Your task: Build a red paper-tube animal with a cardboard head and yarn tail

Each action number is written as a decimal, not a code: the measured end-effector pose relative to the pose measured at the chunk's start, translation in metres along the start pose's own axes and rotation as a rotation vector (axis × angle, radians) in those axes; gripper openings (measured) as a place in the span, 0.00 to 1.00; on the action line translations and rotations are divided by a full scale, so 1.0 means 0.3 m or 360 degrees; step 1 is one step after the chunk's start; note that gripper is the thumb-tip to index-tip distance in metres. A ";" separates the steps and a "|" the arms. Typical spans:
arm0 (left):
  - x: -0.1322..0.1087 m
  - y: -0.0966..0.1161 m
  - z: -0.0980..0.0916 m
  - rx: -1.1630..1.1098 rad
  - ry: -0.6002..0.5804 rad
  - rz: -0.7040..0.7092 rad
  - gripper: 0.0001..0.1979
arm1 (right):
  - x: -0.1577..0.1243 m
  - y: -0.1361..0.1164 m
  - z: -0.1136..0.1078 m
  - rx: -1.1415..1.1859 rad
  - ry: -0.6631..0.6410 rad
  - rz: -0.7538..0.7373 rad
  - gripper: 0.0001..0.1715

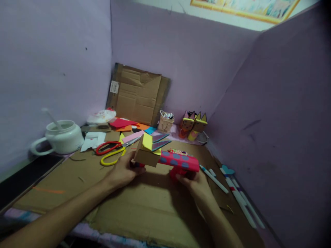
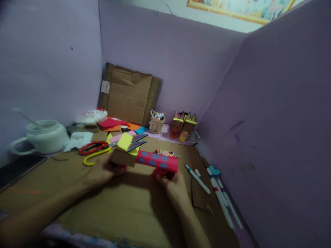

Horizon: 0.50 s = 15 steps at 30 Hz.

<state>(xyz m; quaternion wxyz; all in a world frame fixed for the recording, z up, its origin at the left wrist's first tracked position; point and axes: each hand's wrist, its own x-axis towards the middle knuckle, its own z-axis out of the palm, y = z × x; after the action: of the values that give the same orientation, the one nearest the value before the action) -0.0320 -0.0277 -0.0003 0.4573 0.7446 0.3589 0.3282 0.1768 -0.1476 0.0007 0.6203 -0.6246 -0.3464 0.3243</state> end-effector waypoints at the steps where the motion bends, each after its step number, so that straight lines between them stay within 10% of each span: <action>1: -0.003 0.026 -0.012 0.0074 0.0012 0.0007 0.21 | -0.001 -0.004 0.001 0.0014 -0.0002 0.0005 0.16; 9: -0.014 0.165 -0.126 -0.0478 -0.0323 0.0355 0.24 | 0.000 -0.029 0.025 0.0774 -0.0446 0.0242 0.23; 15: -0.025 0.126 -0.092 -0.1514 -0.0473 -0.0275 0.16 | 0.019 -0.022 0.027 0.0829 -0.0643 0.0172 0.23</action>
<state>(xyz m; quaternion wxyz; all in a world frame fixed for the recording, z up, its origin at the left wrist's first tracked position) -0.0498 -0.0340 0.0433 0.8175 0.4600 0.1611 0.3068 0.1729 -0.1386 0.0072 0.6597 -0.3857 -0.3342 0.5516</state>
